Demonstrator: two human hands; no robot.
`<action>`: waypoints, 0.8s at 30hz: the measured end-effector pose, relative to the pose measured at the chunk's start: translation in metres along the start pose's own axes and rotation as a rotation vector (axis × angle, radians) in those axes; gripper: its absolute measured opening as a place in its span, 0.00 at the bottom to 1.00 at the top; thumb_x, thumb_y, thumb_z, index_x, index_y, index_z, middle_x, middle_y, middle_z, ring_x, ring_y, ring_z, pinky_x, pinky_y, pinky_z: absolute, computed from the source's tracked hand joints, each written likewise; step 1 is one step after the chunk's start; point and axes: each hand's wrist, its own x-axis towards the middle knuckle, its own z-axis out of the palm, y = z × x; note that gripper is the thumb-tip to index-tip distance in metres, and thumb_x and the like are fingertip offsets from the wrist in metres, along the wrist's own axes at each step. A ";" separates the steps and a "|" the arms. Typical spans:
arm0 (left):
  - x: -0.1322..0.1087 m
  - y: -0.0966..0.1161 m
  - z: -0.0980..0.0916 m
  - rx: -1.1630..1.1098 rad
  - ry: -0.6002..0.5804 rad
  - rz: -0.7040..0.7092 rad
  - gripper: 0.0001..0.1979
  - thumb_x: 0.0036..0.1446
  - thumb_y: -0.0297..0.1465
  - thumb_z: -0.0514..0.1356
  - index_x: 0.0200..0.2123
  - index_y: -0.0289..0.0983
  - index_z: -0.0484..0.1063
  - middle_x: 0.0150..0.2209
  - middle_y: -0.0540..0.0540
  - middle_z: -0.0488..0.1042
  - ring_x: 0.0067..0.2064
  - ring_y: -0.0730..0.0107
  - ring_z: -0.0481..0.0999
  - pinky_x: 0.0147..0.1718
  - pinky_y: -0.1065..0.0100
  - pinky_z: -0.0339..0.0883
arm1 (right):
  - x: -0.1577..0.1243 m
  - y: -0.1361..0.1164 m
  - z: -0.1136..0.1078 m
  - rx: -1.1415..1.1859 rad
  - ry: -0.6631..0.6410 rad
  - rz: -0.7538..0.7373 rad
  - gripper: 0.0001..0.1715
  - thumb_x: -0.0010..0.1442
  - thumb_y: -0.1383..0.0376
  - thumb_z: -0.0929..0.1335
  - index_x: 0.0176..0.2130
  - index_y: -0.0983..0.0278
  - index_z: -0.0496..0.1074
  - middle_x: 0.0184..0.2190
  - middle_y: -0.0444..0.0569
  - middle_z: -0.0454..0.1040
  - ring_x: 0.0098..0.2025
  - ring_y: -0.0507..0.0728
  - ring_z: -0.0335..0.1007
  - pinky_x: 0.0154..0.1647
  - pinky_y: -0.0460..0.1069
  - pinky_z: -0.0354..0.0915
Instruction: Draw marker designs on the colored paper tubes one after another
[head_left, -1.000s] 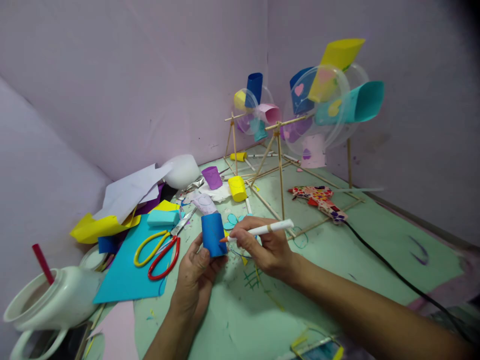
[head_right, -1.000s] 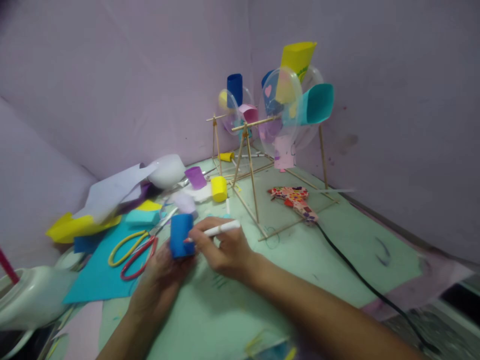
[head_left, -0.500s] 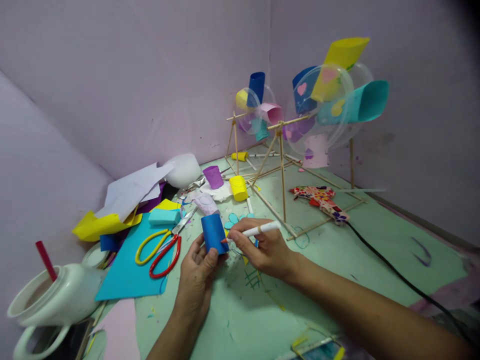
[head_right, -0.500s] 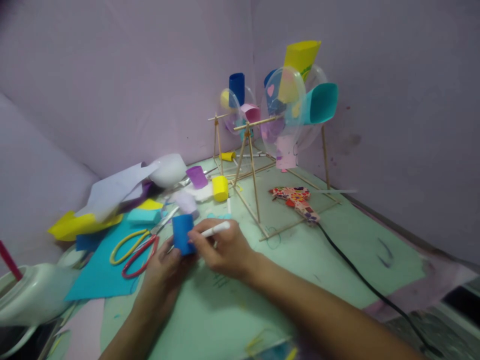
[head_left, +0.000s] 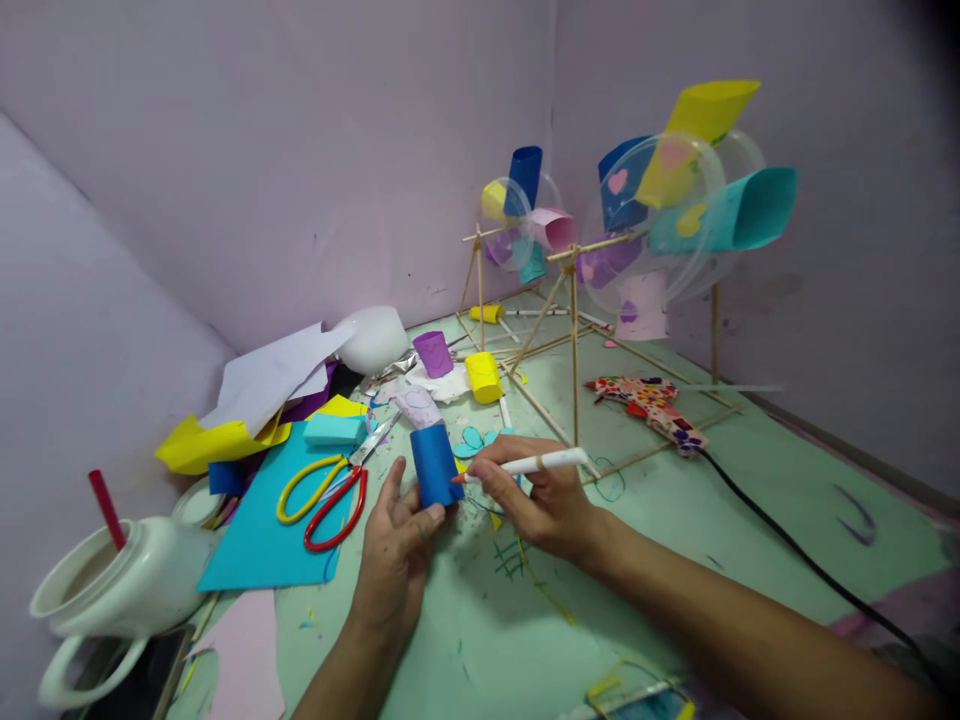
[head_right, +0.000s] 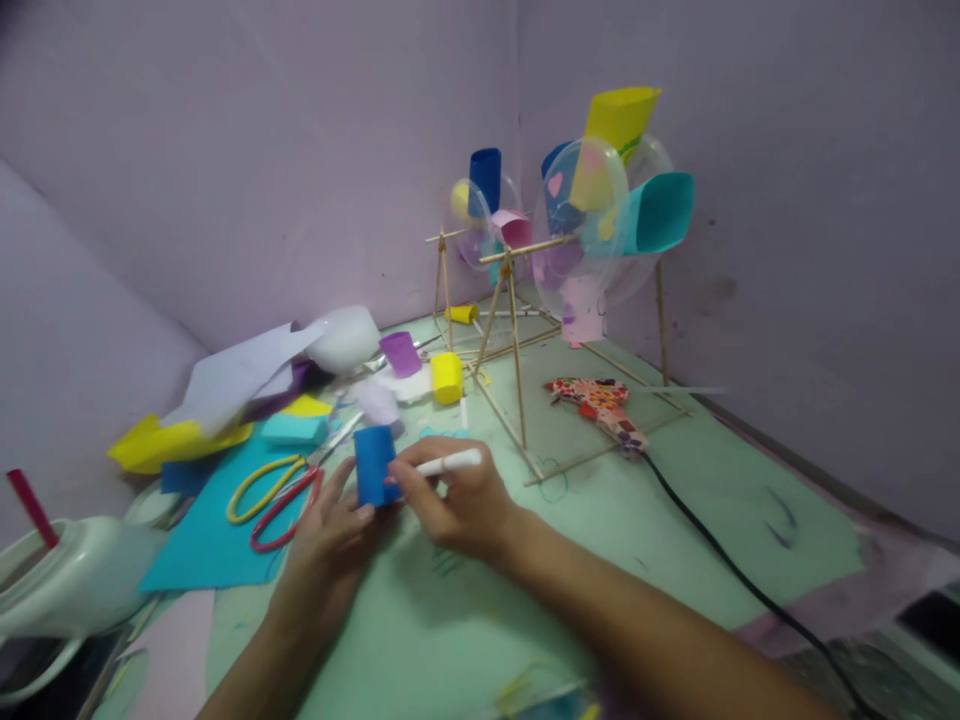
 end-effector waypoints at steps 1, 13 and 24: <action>0.000 0.001 0.001 0.011 0.019 0.005 0.51 0.35 0.24 0.70 0.63 0.37 0.50 0.45 0.37 0.77 0.44 0.54 0.78 0.47 0.56 0.68 | 0.000 0.000 0.000 0.006 0.019 0.002 0.10 0.59 0.70 0.64 0.29 0.66 0.73 0.23 0.48 0.76 0.23 0.50 0.70 0.24 0.44 0.65; -0.003 -0.003 0.002 0.230 0.080 0.160 0.56 0.32 0.28 0.72 0.65 0.37 0.47 0.43 0.38 0.78 0.41 0.54 0.79 0.42 0.59 0.70 | 0.000 -0.002 0.001 -0.050 -0.075 -0.024 0.11 0.59 0.69 0.64 0.28 0.66 0.73 0.22 0.49 0.76 0.22 0.50 0.69 0.23 0.44 0.65; -0.009 -0.005 0.006 0.396 0.110 0.264 0.55 0.37 0.29 0.69 0.66 0.36 0.43 0.44 0.40 0.77 0.43 0.57 0.77 0.44 0.61 0.68 | -0.002 0.001 0.002 -0.096 -0.015 -0.076 0.10 0.59 0.71 0.64 0.29 0.67 0.73 0.23 0.49 0.76 0.23 0.51 0.70 0.24 0.45 0.64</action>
